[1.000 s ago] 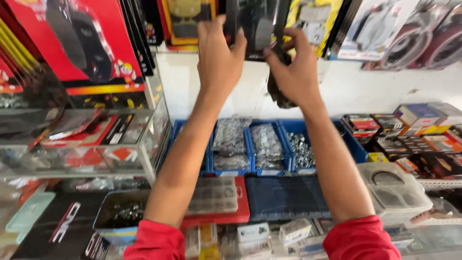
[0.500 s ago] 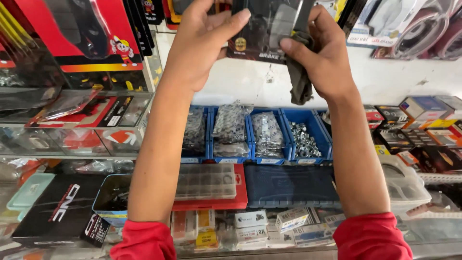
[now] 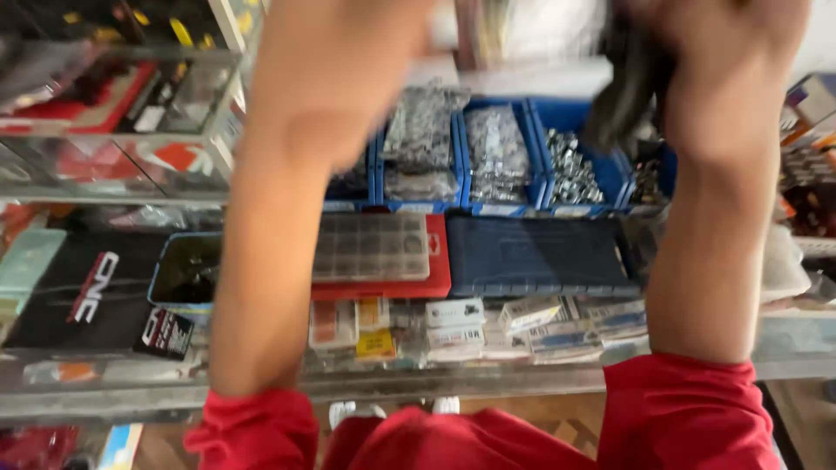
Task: The person picks up packaged brake pads from a glass counter and places them onto a wall-mounted display rack. They repeatedly handle the packages, turning them over to check the back, and stack them on the counter before hanging them on hooks.
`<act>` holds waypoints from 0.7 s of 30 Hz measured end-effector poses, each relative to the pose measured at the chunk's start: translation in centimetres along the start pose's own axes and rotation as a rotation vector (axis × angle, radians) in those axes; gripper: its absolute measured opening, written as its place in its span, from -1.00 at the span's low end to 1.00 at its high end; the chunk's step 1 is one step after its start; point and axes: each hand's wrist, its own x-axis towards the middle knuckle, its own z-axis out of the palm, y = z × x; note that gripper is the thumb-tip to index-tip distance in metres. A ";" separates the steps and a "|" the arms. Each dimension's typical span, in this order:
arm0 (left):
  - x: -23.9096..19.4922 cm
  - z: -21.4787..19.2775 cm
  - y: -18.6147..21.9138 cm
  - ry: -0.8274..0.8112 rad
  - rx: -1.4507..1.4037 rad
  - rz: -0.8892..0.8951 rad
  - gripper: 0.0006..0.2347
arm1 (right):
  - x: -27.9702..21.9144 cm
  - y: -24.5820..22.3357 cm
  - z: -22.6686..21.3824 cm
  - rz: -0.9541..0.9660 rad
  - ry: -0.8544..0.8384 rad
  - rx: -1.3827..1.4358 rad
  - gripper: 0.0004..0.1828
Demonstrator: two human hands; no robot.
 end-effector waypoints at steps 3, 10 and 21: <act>-3.5 2.8 0.2 -0.014 0.042 -0.058 -0.67 | -2.8 -2.0 0.9 -0.066 -0.354 -0.210 -0.45; -15.4 10.6 -12.1 0.318 -0.566 -0.469 -0.52 | -11.4 2.9 3.3 0.101 -0.906 -0.811 0.70; -19.3 7.8 -14.6 0.399 -0.003 -0.808 -0.35 | -16.9 11.3 3.4 0.392 -1.104 -0.715 0.24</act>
